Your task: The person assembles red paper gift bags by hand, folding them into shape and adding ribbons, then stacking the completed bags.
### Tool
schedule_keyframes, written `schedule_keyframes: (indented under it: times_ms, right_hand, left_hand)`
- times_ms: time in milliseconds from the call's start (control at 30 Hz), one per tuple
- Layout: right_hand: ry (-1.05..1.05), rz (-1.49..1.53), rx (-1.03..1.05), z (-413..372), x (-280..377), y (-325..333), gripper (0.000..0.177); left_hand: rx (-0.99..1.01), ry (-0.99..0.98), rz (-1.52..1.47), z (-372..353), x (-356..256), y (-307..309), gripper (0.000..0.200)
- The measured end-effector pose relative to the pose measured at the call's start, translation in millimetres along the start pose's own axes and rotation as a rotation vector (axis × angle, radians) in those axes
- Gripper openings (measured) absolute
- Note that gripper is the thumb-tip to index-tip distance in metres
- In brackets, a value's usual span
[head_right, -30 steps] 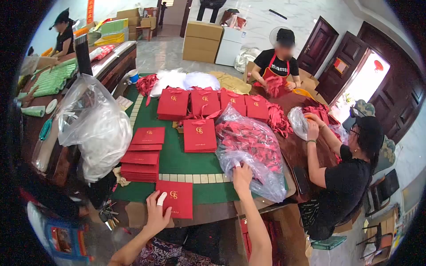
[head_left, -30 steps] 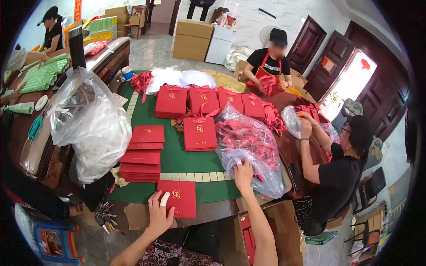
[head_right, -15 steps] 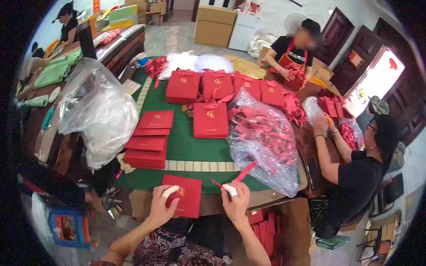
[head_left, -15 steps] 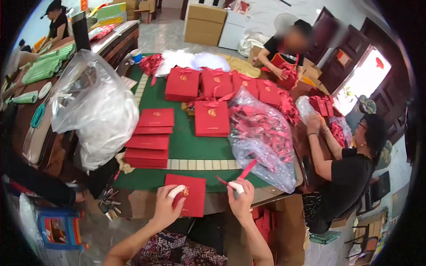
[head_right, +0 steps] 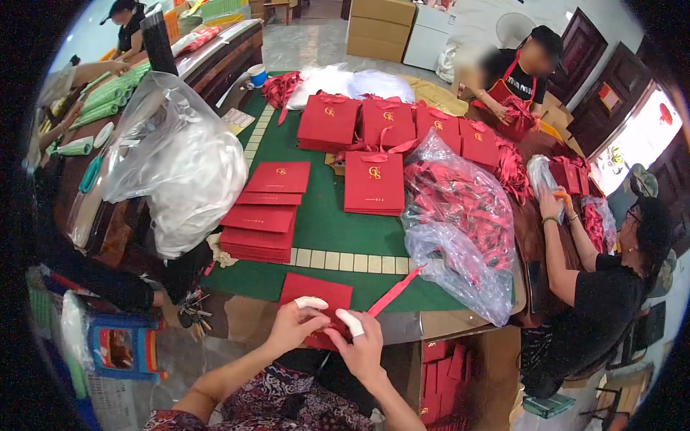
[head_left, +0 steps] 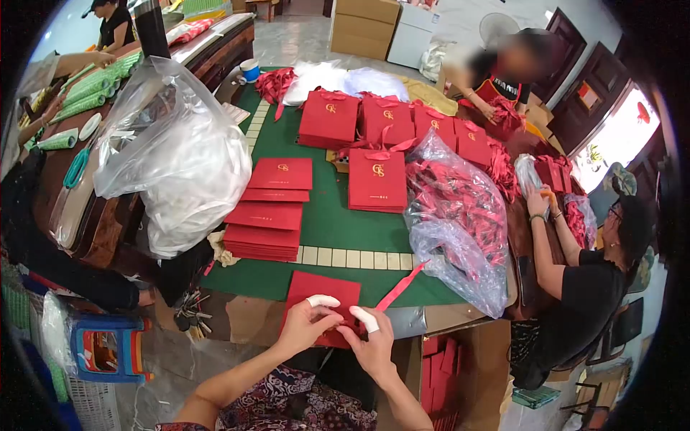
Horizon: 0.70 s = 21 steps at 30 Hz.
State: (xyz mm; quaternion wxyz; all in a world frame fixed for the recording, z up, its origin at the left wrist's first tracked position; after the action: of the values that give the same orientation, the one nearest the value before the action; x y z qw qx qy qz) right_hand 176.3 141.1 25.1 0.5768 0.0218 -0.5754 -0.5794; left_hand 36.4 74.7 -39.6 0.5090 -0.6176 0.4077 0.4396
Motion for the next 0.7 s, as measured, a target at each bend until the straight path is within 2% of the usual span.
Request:
schedule_keyframes:
  times_ms: [33,100,133,267,333,367,433,567,633,700]
  right_hand:
    - [-0.003,0.003,0.004,0,-1,-3,0.030]
    - [-0.090,0.123,0.156,1,-8,-18,0.029]
    - [-0.083,0.153,0.149,4,-7,-19,0.025]
    - [-0.101,0.135,0.187,5,-12,-23,0.026]
    - [-0.070,0.088,0.132,4,-15,-20,0.020]
    - [-0.072,0.088,0.135,6,-17,-18,0.020]
    - [-0.139,0.119,0.066,12,-24,-12,0.013]
    - [-0.317,0.133,0.079,20,-32,-14,0.012]
    - [-0.295,0.126,0.050,25,-32,-16,0.013]
    - [-0.285,0.050,0.116,29,-31,-20,0.014]
  left_hand:
    - [-0.006,0.009,0.005,0,1,0,0.025]
    - [-0.013,0.020,-0.023,1,-1,1,0.024]
    - [-0.018,0.025,-0.051,2,-2,2,0.024]
    - [0.005,0.040,-0.035,3,-7,8,0.026]
    - [0.028,0.130,0.535,5,-39,8,0.032]
    - [0.028,0.133,0.533,10,-35,12,0.032]
    - [-0.115,-0.332,1.098,19,-48,11,0.040]
    - [-0.060,-0.215,1.370,35,-38,7,0.048]
    - [-0.039,-0.193,1.363,37,-41,6,0.048]
    - [-0.022,-0.168,1.356,37,-43,6,0.049]
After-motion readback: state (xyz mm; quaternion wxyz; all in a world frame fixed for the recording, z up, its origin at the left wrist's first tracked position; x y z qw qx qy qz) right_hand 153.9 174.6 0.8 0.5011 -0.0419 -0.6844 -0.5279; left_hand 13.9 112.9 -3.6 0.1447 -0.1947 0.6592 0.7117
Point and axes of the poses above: each hand's wrist, its own z-axis towards the middle knuckle, its own y-axis out of the back of the hand, x = y × z, the point moved 5 cm from there along z, towards the middle knuckle, and after that the axes turned 13 degrees about x, right-handed, at the moved point
